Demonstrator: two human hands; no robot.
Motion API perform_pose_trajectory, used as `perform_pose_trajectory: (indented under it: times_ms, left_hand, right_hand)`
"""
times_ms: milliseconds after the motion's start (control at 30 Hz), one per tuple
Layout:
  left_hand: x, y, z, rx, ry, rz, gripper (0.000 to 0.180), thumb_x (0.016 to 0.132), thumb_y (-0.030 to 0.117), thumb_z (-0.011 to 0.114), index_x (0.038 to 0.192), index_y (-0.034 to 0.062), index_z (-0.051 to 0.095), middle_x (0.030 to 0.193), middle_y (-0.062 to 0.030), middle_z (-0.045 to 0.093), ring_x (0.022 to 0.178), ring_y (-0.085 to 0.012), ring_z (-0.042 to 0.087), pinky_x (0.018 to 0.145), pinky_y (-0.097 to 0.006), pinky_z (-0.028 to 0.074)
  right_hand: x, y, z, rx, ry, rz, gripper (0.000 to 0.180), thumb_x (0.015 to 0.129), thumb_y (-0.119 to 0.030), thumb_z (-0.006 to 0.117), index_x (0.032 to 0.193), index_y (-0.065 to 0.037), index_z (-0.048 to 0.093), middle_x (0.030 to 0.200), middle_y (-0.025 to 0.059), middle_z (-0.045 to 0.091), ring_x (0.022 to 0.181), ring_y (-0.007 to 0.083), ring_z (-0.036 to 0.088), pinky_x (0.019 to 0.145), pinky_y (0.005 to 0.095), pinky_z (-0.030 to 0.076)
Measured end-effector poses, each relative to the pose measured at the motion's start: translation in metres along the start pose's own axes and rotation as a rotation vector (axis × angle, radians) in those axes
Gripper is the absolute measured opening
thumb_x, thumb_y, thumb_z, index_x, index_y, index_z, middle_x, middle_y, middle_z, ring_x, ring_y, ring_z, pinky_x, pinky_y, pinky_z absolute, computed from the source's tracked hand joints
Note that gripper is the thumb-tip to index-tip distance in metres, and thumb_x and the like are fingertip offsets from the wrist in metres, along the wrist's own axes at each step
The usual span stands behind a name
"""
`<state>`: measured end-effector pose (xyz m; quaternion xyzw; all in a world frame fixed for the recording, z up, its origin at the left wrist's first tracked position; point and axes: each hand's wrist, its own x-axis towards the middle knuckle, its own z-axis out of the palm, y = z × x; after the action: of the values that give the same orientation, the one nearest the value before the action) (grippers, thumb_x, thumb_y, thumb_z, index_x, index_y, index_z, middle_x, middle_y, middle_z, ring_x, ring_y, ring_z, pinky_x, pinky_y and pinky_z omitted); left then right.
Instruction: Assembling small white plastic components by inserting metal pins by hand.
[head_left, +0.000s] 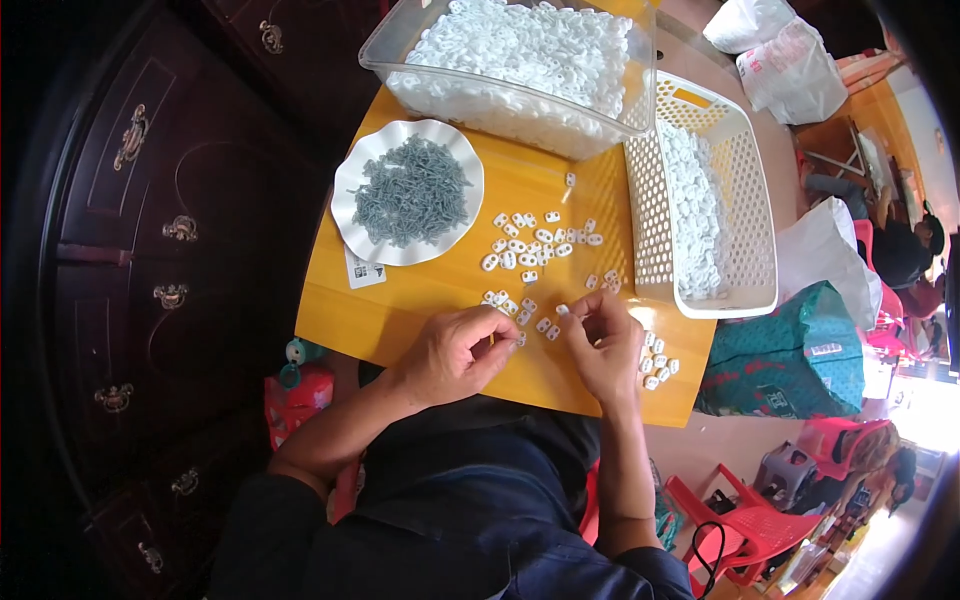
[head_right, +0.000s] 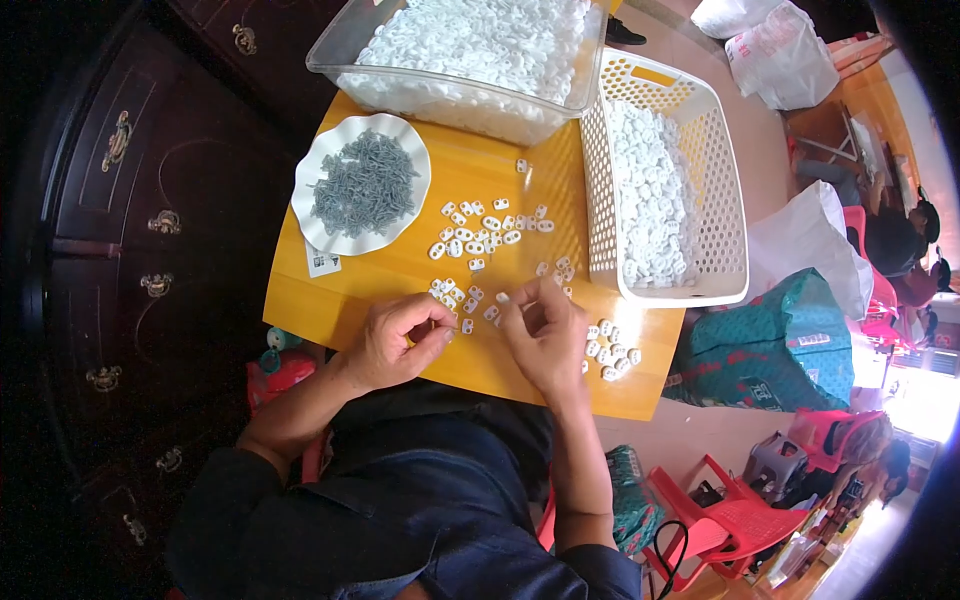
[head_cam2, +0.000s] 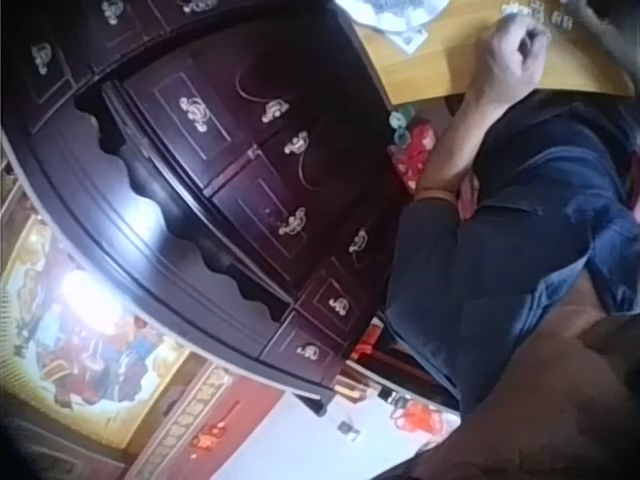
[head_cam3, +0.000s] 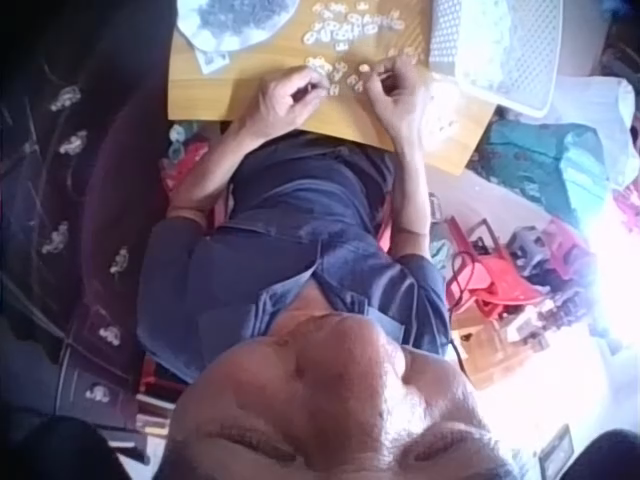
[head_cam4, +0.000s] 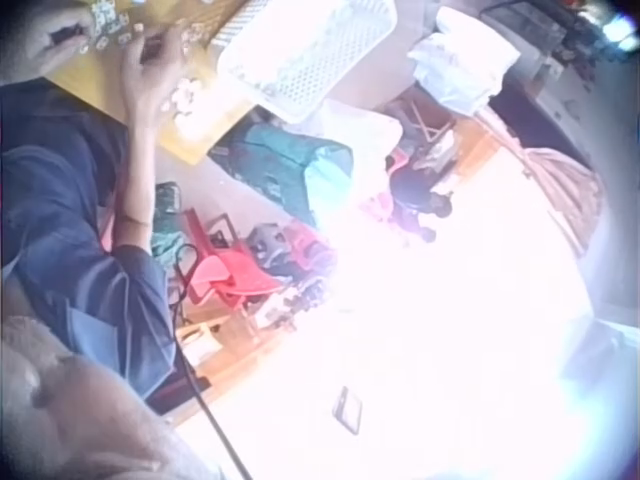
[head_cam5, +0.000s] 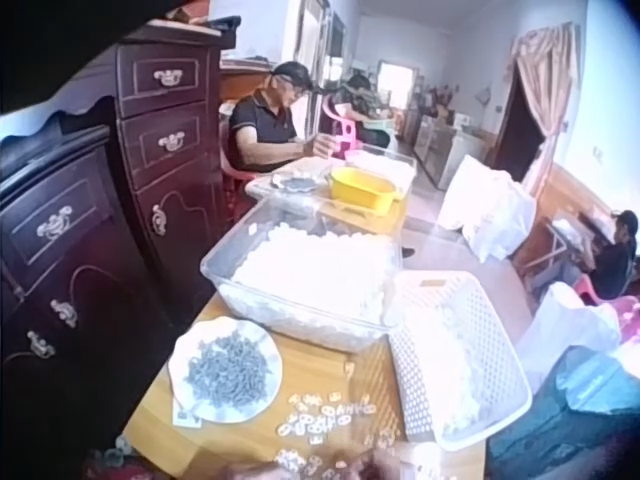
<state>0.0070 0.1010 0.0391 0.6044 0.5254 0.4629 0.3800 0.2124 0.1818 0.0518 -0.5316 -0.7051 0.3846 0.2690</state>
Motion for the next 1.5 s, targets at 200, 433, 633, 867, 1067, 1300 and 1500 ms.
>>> perform_pose_trajectory:
  times_ms: [200, 433, 633, 867, 1067, 1300, 1500]
  left_hand:
    - [0.004, 0.0, 0.008, 0.01, -0.022, 0.004, 0.008, 0.091, -0.001, 0.071, 0.098, 0.0008, 0.067, 0.082, -0.007, 0.068, 0.069, -0.0139, 0.068, 0.061, -0.028, 0.053]
    - [0.006, -0.001, 0.014, 0.031, -0.04, 0.045, 0.009, 0.091, -0.002, 0.071, 0.099, 0.0009, 0.066, 0.083, -0.0074, 0.067, 0.068, -0.0145, 0.068, 0.06, -0.028, 0.053]
    - [0.009, 0.005, 0.018, 0.021, -0.062, -0.001, 0.008, 0.091, 0.002, 0.071, 0.096, 0.0023, 0.065, 0.083, -0.0123, 0.068, 0.07, -0.0259, 0.069, 0.062, -0.035, 0.053]
    - [0.011, 0.007, 0.022, 0.019, -0.084, -0.015, 0.007, 0.092, 0.002, 0.072, 0.097, 0.0015, 0.066, 0.081, -0.0089, 0.067, 0.064, -0.0177, 0.066, 0.058, -0.031, 0.051]
    - [0.01, 0.008, 0.023, 0.045, -0.093, -0.006, 0.006, 0.093, 0.002, 0.071, 0.096, 0.0014, 0.066, 0.081, -0.0086, 0.066, 0.064, -0.0175, 0.065, 0.057, -0.031, 0.051]
    - [0.007, 0.004, 0.027, 0.046, -0.067, -0.001, 0.006, 0.092, 0.001, 0.071, 0.096, 0.0017, 0.065, 0.082, -0.0086, 0.066, 0.064, -0.018, 0.065, 0.057, -0.031, 0.051]
    - [0.009, 0.006, 0.027, 0.07, -0.108, -0.006, 0.005, 0.094, -0.001, 0.07, 0.097, 0.0002, 0.067, 0.084, -0.0071, 0.068, 0.069, -0.0122, 0.067, 0.061, -0.027, 0.054]
  right_hand:
    - [-0.03, 0.008, 0.013, 0.729, -0.106, 0.182, 0.007, 0.098, 0.001, 0.063, 0.103, -0.004, 0.062, 0.083, -0.0032, 0.063, 0.071, 0.0008, 0.055, 0.061, 0.0193, 0.042]
    - [-0.054, 0.024, 0.024, 0.943, -0.196, 0.242, 0.014, 0.1, 0.0, 0.066, 0.115, -0.001, 0.067, 0.096, -0.0014, 0.068, 0.077, 0.0032, 0.059, 0.072, 0.0189, 0.048]
    - [-0.057, 0.032, 0.024, 1.04, -0.216, 0.254, 0.014, 0.102, -0.003, 0.067, 0.116, -0.001, 0.064, 0.098, -0.0007, 0.066, 0.081, 0.0056, 0.06, 0.074, 0.021, 0.049]
    - [-0.057, 0.036, 0.022, 1.162, -0.193, 0.253, 0.012, 0.105, -0.01, 0.065, 0.113, -0.003, 0.062, 0.096, 0.0055, 0.068, 0.078, 0.0111, 0.062, 0.072, 0.0246, 0.051]
    - [-0.059, 0.036, 0.023, 1.174, -0.117, 0.24, 0.012, 0.105, -0.006, 0.063, 0.116, 0.0, 0.063, 0.098, 0.0059, 0.07, 0.079, 0.0102, 0.061, 0.074, 0.0249, 0.052]
    - [-0.063, 0.033, 0.024, 1.113, -0.106, 0.325, 0.019, 0.103, -0.006, 0.064, 0.121, 0.0, 0.063, 0.098, 0.0071, 0.073, 0.08, 0.0112, 0.064, 0.076, 0.0251, 0.053]
    - [-0.063, 0.031, 0.022, 1.117, -0.136, 0.317, 0.016, 0.103, -0.003, 0.064, 0.119, 0.0, 0.064, 0.098, 0.0042, 0.072, 0.084, 0.0097, 0.066, 0.077, 0.0236, 0.054]
